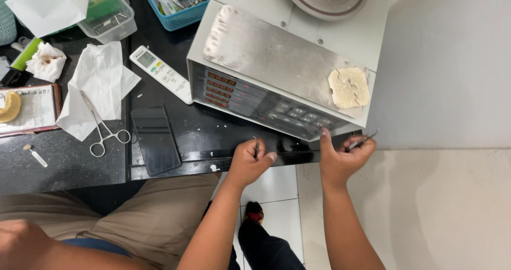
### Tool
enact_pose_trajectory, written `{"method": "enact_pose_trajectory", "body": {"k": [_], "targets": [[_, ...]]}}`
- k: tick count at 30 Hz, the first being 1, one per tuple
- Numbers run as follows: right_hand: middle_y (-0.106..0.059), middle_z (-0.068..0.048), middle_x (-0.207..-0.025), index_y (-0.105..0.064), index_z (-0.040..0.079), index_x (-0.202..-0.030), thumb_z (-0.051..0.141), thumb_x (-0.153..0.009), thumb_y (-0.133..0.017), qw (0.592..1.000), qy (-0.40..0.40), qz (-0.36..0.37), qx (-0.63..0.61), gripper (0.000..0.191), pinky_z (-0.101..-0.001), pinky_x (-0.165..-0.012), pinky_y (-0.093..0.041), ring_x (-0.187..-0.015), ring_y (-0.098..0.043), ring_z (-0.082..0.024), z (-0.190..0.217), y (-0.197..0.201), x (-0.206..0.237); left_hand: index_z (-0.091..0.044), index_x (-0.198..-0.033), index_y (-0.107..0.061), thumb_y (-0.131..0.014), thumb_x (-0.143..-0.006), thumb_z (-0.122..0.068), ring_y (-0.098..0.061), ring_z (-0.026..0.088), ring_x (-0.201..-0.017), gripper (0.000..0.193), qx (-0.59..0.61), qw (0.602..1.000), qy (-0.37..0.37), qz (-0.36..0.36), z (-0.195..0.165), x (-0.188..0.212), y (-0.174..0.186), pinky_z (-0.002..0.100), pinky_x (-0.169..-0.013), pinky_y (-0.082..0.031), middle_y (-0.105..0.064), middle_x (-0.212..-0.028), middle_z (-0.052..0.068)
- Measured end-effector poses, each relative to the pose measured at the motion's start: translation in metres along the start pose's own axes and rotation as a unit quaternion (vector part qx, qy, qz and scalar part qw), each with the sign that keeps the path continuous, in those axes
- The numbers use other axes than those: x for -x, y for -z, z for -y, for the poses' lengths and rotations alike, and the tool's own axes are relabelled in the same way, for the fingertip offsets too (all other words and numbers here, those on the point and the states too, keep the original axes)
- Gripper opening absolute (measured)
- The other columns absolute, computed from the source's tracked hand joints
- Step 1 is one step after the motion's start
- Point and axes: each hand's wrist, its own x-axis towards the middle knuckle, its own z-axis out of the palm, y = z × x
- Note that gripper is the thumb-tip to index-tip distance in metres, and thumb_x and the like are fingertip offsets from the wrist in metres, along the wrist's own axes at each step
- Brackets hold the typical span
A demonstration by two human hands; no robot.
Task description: The person uses tweezers and a fine brush to apply material to a small dental prosthesis, then moves to a grinding machine to smooth the surface. The person holds the prosthesis with tweezers and presses it against the rotating grinding wheel.
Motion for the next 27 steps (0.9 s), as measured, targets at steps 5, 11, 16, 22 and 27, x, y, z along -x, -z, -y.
{"method": "enact_pose_trajectory", "body": {"k": [5, 11, 16, 22, 27], "targets": [[-0.043, -0.001, -0.101, -0.034, 0.011, -0.113, -0.002, -0.091, -0.081, 0.998, -0.006, 0.038, -0.043, 0.054, -0.0173, -0.069, -0.039, -0.080, -0.041, -0.006, 0.001, 0.010, 0.016, -0.011, -0.068, -0.043, -0.078, -0.085, -0.005, -0.038, 0.003, -0.060, 0.040, 0.019, 1.000, 0.001, -0.003, -0.003, -0.004, 0.004, 0.023, -0.052, -0.036, -0.045, -0.062, -0.007], [-0.043, -0.002, -0.100, -0.033, 0.012, -0.114, -0.003, -0.089, -0.081, 0.998, -0.007, 0.061, 0.000, 0.056, -0.0177, -0.069, -0.040, -0.078, -0.041, -0.006, -0.007, 0.009, 0.023, -0.010, -0.067, -0.041, -0.077, -0.085, -0.004, -0.038, 0.003, -0.059, 0.041, 0.040, 0.999, 0.007, 0.012, -0.008, -0.010, 0.014, 0.023, -0.053, -0.038, -0.044, -0.061, -0.005], [-0.043, -0.002, -0.100, -0.032, 0.013, -0.114, -0.005, -0.087, -0.082, 0.999, -0.010, 0.037, 0.005, 0.059, -0.0175, -0.067, -0.038, -0.077, -0.041, -0.005, -0.007, -0.003, 0.023, -0.010, -0.066, -0.040, -0.076, -0.083, -0.003, -0.036, 0.005, -0.057, 0.041, 0.026, 1.000, 0.006, 0.016, -0.011, -0.015, 0.017, 0.024, -0.050, -0.035, -0.043, -0.060, -0.004], [-0.044, -0.003, -0.101, -0.033, 0.013, -0.113, -0.005, -0.086, -0.082, 1.000, -0.019, 0.009, 0.009, 0.059, -0.0180, -0.063, -0.036, -0.075, -0.040, -0.005, 0.001, -0.012, 0.022, -0.010, -0.066, -0.041, -0.077, -0.084, -0.003, -0.037, 0.004, -0.057, 0.041, 0.034, 0.999, 0.031, 0.029, -0.011, -0.016, 0.018, 0.024, -0.051, -0.036, -0.044, -0.060, -0.004], [-0.044, -0.003, -0.100, -0.033, 0.013, -0.113, -0.004, -0.089, -0.084, 1.000, -0.019, 0.002, 0.015, 0.058, -0.0178, -0.065, -0.037, -0.076, -0.040, -0.005, 0.003, -0.010, 0.024, -0.012, -0.069, -0.042, -0.075, -0.087, -0.002, -0.039, 0.003, -0.061, 0.039, 0.045, 0.999, 0.014, 0.019, -0.002, -0.013, 0.015, 0.023, -0.054, -0.038, -0.045, -0.065, -0.006]]}}
